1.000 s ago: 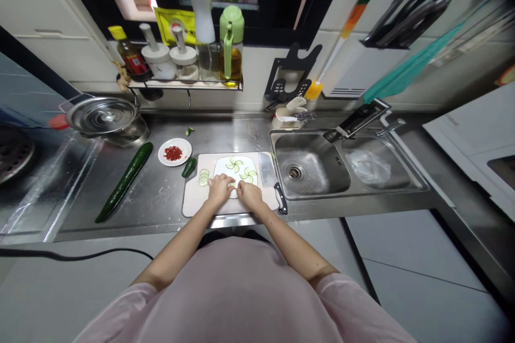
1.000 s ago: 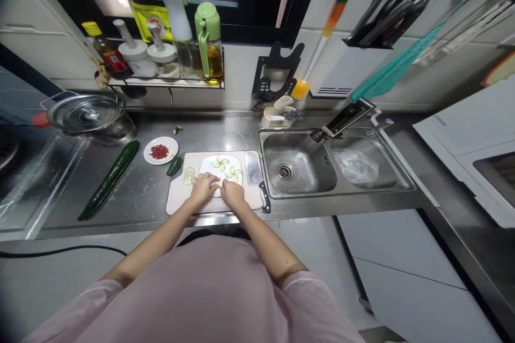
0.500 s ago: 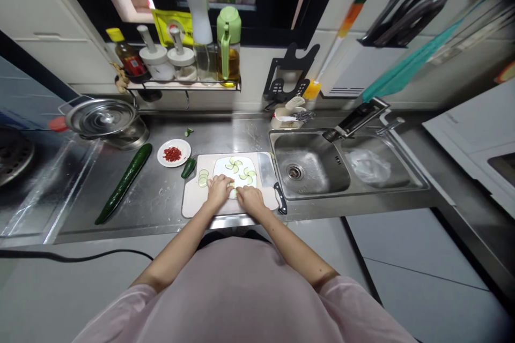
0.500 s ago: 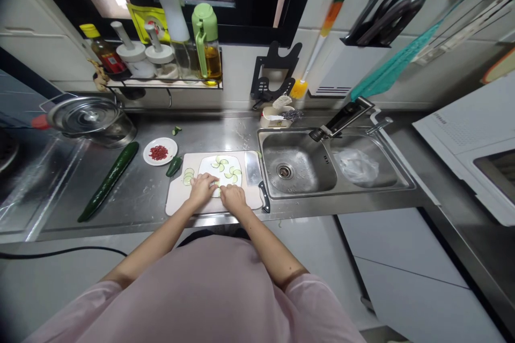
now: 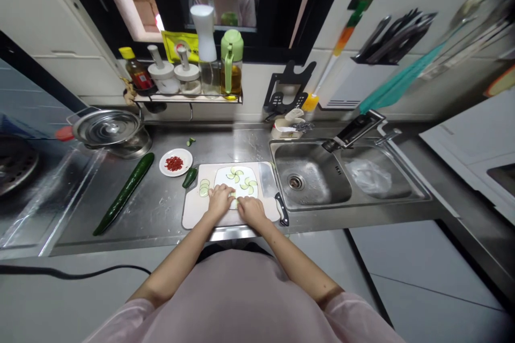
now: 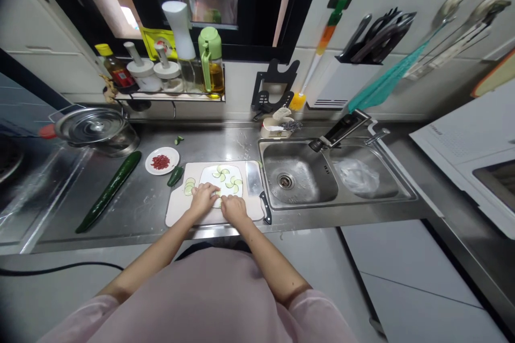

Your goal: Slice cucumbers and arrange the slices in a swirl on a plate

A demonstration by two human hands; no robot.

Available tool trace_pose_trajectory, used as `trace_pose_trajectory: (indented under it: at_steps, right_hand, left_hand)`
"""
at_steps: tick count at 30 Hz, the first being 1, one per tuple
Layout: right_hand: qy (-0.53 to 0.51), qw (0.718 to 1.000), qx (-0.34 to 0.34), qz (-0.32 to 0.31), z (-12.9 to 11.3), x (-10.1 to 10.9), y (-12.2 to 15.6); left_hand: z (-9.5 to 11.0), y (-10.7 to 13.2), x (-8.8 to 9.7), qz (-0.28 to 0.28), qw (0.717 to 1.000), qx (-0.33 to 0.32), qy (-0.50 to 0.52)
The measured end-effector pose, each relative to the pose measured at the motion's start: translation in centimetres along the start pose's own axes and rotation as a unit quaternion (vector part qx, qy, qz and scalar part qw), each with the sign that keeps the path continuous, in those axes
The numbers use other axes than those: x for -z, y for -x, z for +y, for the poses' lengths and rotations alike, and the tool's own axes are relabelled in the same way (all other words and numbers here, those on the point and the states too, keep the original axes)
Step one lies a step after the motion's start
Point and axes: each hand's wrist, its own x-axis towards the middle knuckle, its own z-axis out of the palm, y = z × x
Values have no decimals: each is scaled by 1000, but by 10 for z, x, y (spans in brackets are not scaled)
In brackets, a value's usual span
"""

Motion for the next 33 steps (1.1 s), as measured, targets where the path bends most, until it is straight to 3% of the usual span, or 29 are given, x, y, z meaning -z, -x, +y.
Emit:
trace_pose_trajectory:
  at_steps: [8, 14, 19, 26, 33]
  right_hand:
    - [-48, 999, -17, 16, 5, -2, 0]
    - [-125, 986, -65, 86, 14, -1, 4]
    - [-180, 971, -75, 136, 19, 0, 13]
    - [-207, 964, -70, 155, 18, -1, 17]
    - [-218, 960, -55, 164, 15, 2, 15]
  left_hand:
    - [3, 0, 1, 14, 999, 25, 43]
    - [2, 16, 7, 125, 981, 91, 113]
    - [-22, 41, 9, 191, 955, 185, 130]
    - [-54, 54, 13, 193, 931, 297, 82]
    - [-54, 40, 14, 188, 933, 302, 47]
